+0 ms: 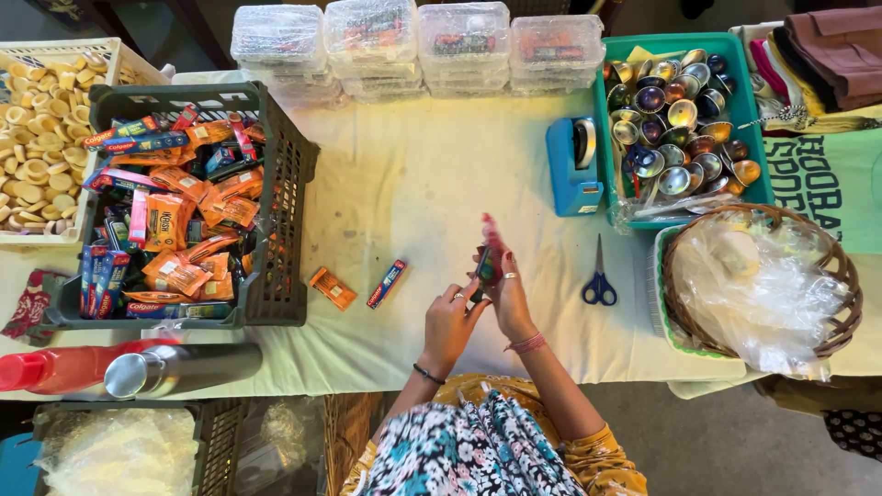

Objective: The person wraps a small white item in bubble wrap and places it in a plastic container. They then pick up several small packets of toothpaste and toothbrushes from a crate, wipe them with a cloth, and place them into a plastic bag. Finally, they put the bag into a plastic container and cover it with bubble wrap.

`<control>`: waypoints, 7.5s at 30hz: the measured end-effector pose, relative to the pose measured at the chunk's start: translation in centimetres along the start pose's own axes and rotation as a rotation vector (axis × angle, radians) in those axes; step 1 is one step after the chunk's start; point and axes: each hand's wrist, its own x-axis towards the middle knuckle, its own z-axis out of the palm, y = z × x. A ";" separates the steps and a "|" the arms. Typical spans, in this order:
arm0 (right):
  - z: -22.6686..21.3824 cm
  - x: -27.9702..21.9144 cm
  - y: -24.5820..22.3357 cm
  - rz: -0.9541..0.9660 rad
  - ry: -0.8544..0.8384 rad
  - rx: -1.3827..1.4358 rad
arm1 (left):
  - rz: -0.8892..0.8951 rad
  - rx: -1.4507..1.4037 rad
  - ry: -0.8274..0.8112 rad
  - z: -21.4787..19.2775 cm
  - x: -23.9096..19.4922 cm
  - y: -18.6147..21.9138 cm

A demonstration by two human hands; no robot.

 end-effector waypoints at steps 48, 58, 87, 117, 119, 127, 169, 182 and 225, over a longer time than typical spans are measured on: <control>-3.5 1.0 0.1 -0.420 0.000 -0.573 | -0.303 -0.554 -0.223 1.5 -1.0 -3.3; -0.1 -1.2 -0.9 -0.480 0.036 -0.738 | -0.416 -0.649 -0.384 2.1 -1.6 -3.4; -10.2 2.3 -2.8 0.039 0.084 0.194 | -0.753 -0.955 -0.141 10.3 -2.5 -22.1; -13.1 0.6 -1.9 0.014 0.169 0.121 | -0.890 -0.974 0.321 6.4 -3.6 -20.1; -13.9 0.3 -2.1 0.010 0.240 0.134 | -0.888 -1.017 0.347 7.0 -3.9 -20.6; -22.6 3.5 1.0 -0.087 0.451 0.095 | -0.834 -1.020 0.374 9.1 -5.1 -23.1; -15.6 -12.5 -15.6 -0.956 0.557 -1.231 | -0.082 -0.469 -0.494 8.4 1.0 1.7; -28.9 -8.3 -26.6 -0.688 0.558 -1.623 | 0.033 -0.444 -0.205 26.7 9.5 22.8; -6.5 3.2 -0.6 -0.081 -0.142 -0.715 | -0.593 -1.000 -0.010 3.2 3.6 -10.7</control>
